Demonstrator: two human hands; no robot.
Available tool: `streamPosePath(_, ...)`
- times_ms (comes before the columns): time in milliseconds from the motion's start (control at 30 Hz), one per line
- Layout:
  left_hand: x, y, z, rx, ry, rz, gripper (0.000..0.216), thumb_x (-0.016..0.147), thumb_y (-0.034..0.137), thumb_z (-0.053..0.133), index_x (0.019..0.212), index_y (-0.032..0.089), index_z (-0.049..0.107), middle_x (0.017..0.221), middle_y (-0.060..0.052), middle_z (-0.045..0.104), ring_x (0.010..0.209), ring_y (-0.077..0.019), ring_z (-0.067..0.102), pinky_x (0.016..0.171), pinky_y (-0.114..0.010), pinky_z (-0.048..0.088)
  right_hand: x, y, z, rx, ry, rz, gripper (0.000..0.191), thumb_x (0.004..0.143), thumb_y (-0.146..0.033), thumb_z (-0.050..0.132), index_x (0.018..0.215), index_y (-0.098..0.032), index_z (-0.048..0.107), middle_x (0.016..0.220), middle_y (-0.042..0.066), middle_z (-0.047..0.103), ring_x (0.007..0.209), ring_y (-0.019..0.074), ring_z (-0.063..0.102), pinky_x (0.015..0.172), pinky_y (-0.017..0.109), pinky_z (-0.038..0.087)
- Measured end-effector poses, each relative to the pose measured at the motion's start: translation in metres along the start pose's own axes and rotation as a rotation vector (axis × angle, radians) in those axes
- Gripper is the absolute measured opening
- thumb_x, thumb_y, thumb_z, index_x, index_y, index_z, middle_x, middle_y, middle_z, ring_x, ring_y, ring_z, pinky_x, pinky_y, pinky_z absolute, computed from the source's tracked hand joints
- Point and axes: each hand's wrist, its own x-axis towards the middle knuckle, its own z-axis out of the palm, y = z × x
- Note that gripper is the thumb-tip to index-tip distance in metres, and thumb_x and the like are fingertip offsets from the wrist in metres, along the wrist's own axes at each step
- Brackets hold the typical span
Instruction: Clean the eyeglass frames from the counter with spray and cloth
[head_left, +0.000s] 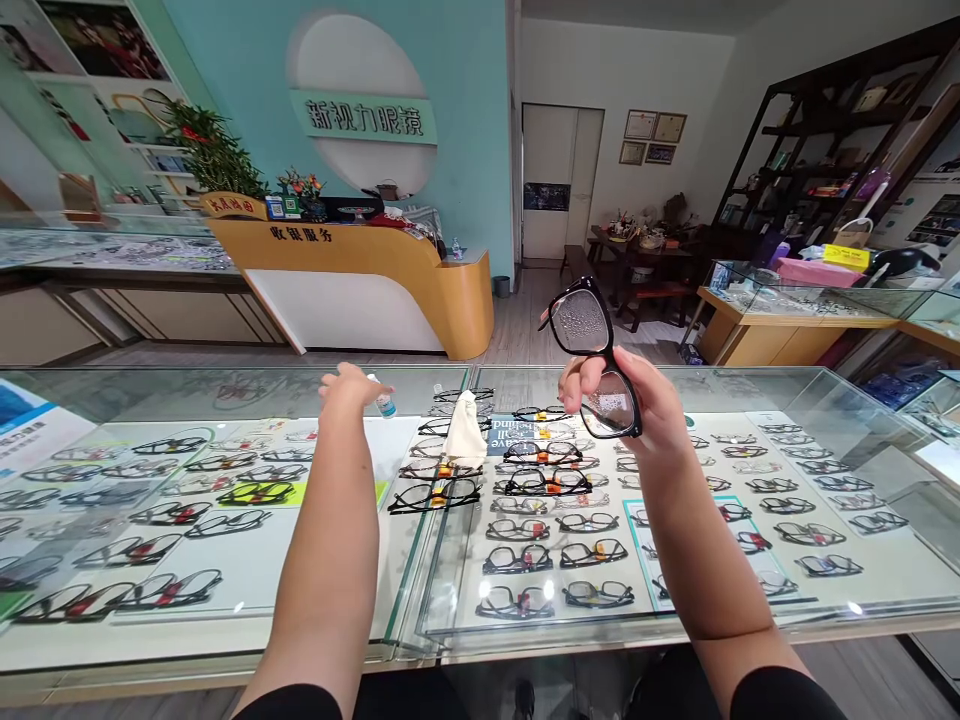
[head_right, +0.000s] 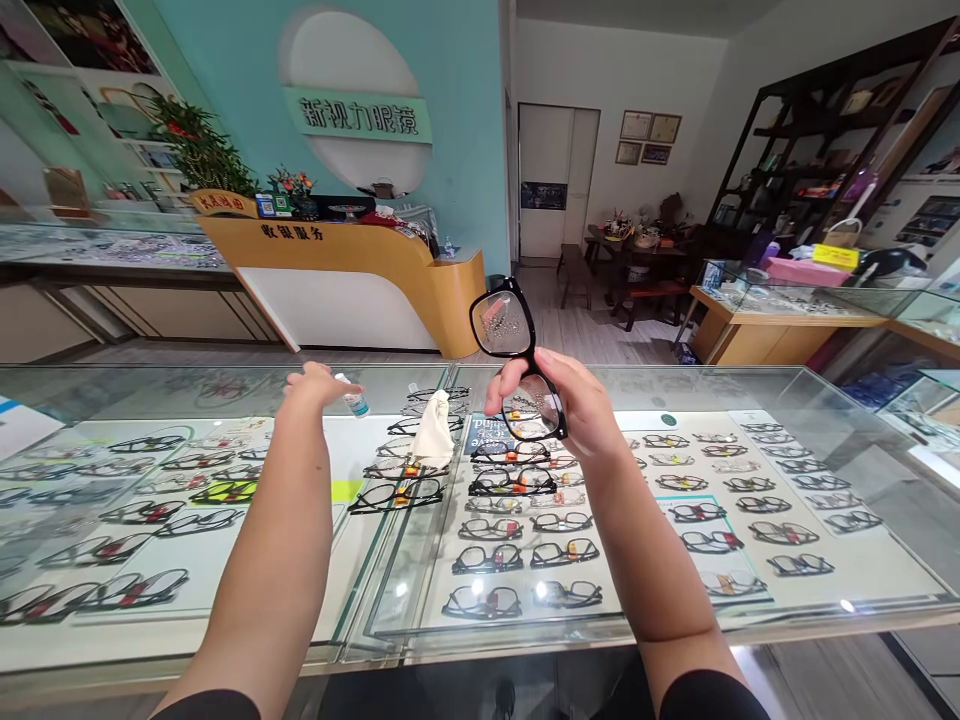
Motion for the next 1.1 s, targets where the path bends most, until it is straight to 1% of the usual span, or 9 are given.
streamPosePath(100, -0.014, 0.018, -0.014, 0.065, 0.113, -0.199, 0.062, 0.079, 0.036, 0.093, 0.101, 0.023, 0.036, 0.149, -0.026, 0.039, 0.157, -0.0558, 0.024, 0.120, -0.077, 0.034, 0.000, 0.000, 0.000, -0.001, -0.013, -0.019, 0.048, 0.109, -0.057, 0.050, 0.082, -0.026, 0.075, 0.078, 0.008, 0.075, 0.084, 0.0288, 0.070, 0.084, 0.047, 0.059)
streamPosePath(167, -0.030, 0.037, -0.023, 0.097, 0.153, -0.163, 0.055, 0.085, 0.040, 0.089, 0.114, 0.022, 0.045, 0.165, -0.026, 0.032, 0.164, -0.0489, 0.022, 0.127, -0.069, 0.031, -0.001, -0.001, 0.000, -0.031, -0.012, -0.017, 0.051, 0.109, -0.060, 0.049, 0.080, -0.026, 0.075, 0.076, 0.008, 0.075, 0.083, 0.0292, 0.070, 0.083, 0.047, 0.059)
streamPosePath(233, -0.047, 0.057, -0.029, 0.148, 0.186, -0.027, 0.045, 0.091, 0.046, 0.081, 0.121, 0.023, 0.057, 0.161, -0.023, 0.047, 0.161, -0.0460, 0.033, 0.124, -0.063, 0.038, -0.002, -0.002, 0.000, -0.045, -0.020, -0.021, 0.051, 0.109, -0.060, 0.049, 0.080, -0.027, 0.075, 0.075, 0.008, 0.074, 0.082, 0.0296, 0.069, 0.082, 0.048, 0.058)
streamPosePath(333, -0.068, 0.081, -0.027, 0.169, 0.114, 0.057, 0.018, 0.092, 0.039, 0.075, 0.103, 0.025, 0.071, 0.125, -0.011, 0.076, 0.124, -0.0390, 0.068, 0.105, -0.052, 0.052, -0.004, -0.003, 0.000, -0.026, -0.031, -0.037, 0.048, 0.108, -0.059, 0.053, 0.080, -0.027, 0.076, 0.074, 0.008, 0.074, 0.081, 0.0299, 0.069, 0.080, 0.047, 0.058)
streamPosePath(433, -0.072, 0.091, -0.008, 0.262, -0.045, 0.058, 0.015, 0.090, 0.040, 0.075, 0.087, 0.025, 0.076, 0.101, -0.008, 0.083, 0.102, -0.0361, 0.076, 0.088, -0.045, 0.055, -0.005, -0.003, -0.001, -0.032, -0.009, -0.043, 0.047, 0.107, -0.058, 0.056, 0.080, -0.026, 0.078, 0.074, 0.008, 0.075, 0.082, 0.0295, 0.069, 0.078, 0.046, 0.059)
streamPosePath(567, -0.055, 0.089, 0.032, 0.512, -0.275, -0.007, 0.025, 0.087, 0.047, 0.079, 0.091, 0.023, 0.083, 0.112, -0.014, 0.085, 0.109, -0.0377, 0.079, 0.091, -0.042, 0.058, -0.005, -0.001, -0.003, -0.025, -0.027, -0.082, 0.045, 0.108, -0.054, 0.058, 0.082, -0.024, 0.080, 0.074, 0.009, 0.075, 0.084, 0.0301, 0.072, 0.079, 0.045, 0.061)
streamPosePath(833, -0.032, 0.074, 0.090, 0.583, -0.328, -0.070, 0.056, 0.076, 0.060, 0.090, 0.112, 0.017, 0.085, 0.126, -0.028, 0.081, 0.128, -0.0475, 0.074, 0.100, -0.048, 0.060, -0.003, -0.004, 0.000, 0.006, -0.124, -0.105, 0.045, 0.113, -0.046, 0.054, 0.090, -0.022, 0.085, 0.080, 0.009, 0.080, 0.084, 0.0278, 0.076, 0.079, 0.042, 0.061)
streamPosePath(967, -0.028, 0.067, 0.106, 0.561, -0.351, -0.077, 0.046, 0.070, 0.046, 0.095, 0.105, 0.017, 0.084, 0.123, -0.027, 0.081, 0.128, -0.0476, 0.074, 0.101, -0.049, 0.059, -0.004, -0.004, -0.001, -0.008, -0.088, -0.095, 0.043, 0.112, -0.044, 0.055, 0.090, -0.022, 0.084, 0.080, 0.008, 0.079, 0.087, 0.0270, 0.075, 0.078, 0.039, 0.059)
streamPosePath(1100, -0.021, 0.061, 0.108, 0.509, -0.353, -0.093, 0.031, 0.064, 0.024, 0.092, 0.091, 0.016, 0.079, 0.118, -0.028, 0.081, 0.118, -0.0478, 0.076, 0.097, -0.052, 0.058, -0.004, -0.002, -0.003, -0.014, -0.068, -0.094, 0.044, 0.111, -0.046, 0.056, 0.087, -0.022, 0.083, 0.079, 0.009, 0.079, 0.084, 0.0262, 0.072, 0.076, 0.038, 0.056)
